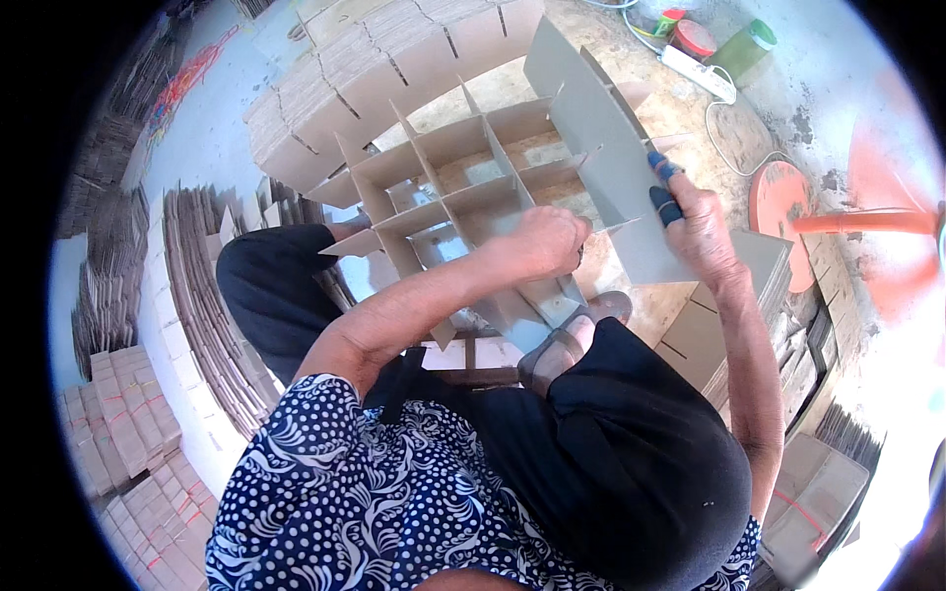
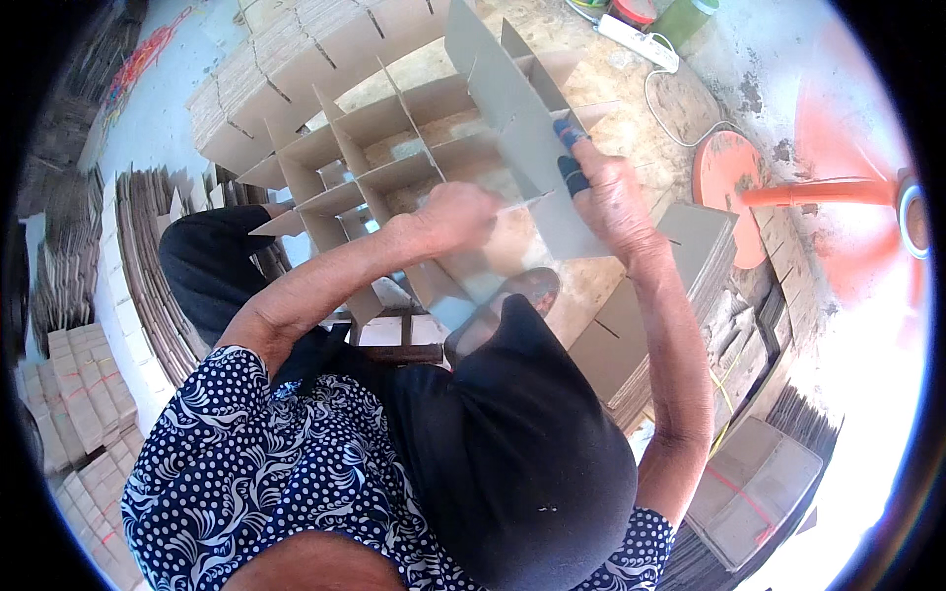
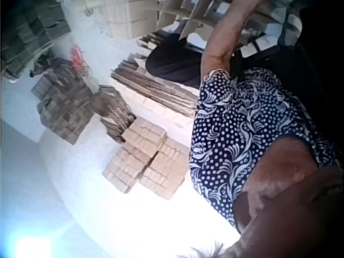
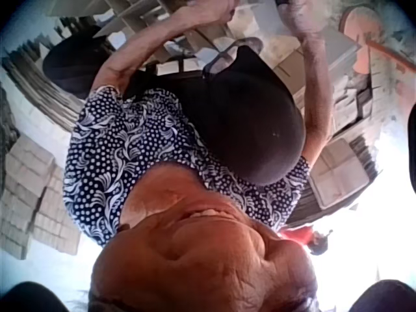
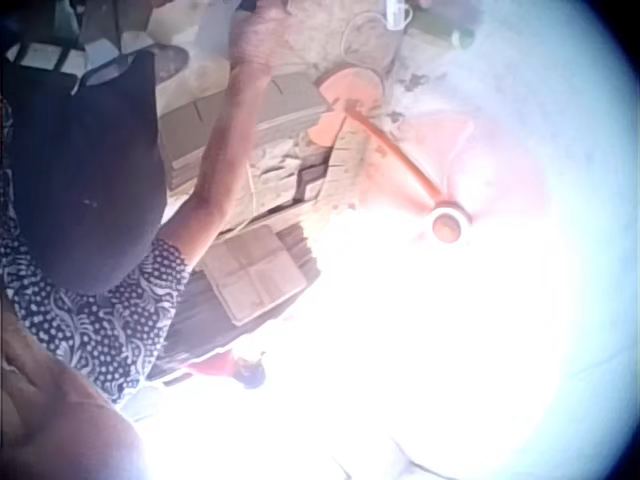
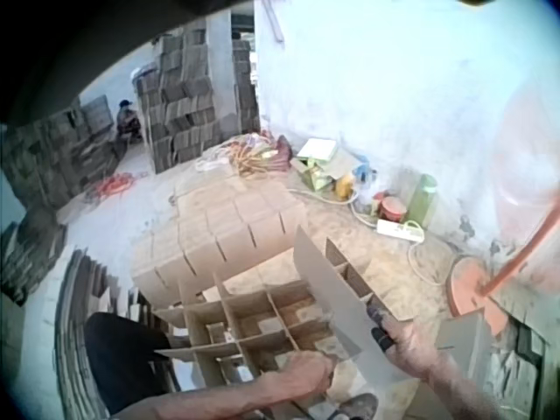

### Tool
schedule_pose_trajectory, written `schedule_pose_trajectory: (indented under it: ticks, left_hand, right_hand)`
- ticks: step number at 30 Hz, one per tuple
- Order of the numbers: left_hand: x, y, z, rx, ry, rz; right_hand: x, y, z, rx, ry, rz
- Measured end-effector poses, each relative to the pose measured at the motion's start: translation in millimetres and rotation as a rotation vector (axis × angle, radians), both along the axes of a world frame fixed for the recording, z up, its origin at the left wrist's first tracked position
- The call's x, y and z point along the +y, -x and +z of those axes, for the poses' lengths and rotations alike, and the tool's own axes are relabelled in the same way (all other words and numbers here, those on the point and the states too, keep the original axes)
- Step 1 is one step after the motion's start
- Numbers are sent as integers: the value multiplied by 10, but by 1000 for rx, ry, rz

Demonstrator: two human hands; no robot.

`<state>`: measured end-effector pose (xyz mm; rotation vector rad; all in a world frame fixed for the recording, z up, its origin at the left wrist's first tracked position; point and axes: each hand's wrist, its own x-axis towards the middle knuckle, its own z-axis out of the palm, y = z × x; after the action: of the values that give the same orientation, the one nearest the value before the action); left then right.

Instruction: The person sits on the floor and assembles a wooden frame by inserting thin wooden sticks into pre-cut slots. They repeatedly pick up sticks, align them with the frame, and press them into place, occasionally adjusting the frame's position.

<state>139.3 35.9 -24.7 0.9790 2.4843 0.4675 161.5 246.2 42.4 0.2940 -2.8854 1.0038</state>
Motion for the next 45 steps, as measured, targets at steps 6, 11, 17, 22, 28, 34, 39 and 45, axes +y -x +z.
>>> schedule_pose_trajectory:
  ticks: [6,11,17,22,28,34,39,45]
  left_hand:
    - [-110,-4,-111,24,-71,4]
    - [-176,29,-43,-49,-416,-39]
    - [-1454,-459,468,-110,-341,-294]
    - [-1908,-923,294,79,53,-208]
    - [-1293,-299,-170,455,-69,-158]
    - [-987,-33,-146,173,59,-251]
    - [-1074,328,434,309,-91,-59]
    - [-1957,522,1727,602,-181,144]
  right_hand:
    - [-357,40,-315,-25,-180,-19]
    - [-419,94,-399,102,-520,-6]
    - [-641,404,-83,188,-396,-115]
    - [-961,668,-663,246,-385,-149]
    - [-1054,-599,-966,394,-234,273]
    - [-92,-2328,-969,70,113,-788]
    - [87,-2793,-821,65,-617,-949]
    - [-150,-2785,-891,128,-373,-949]
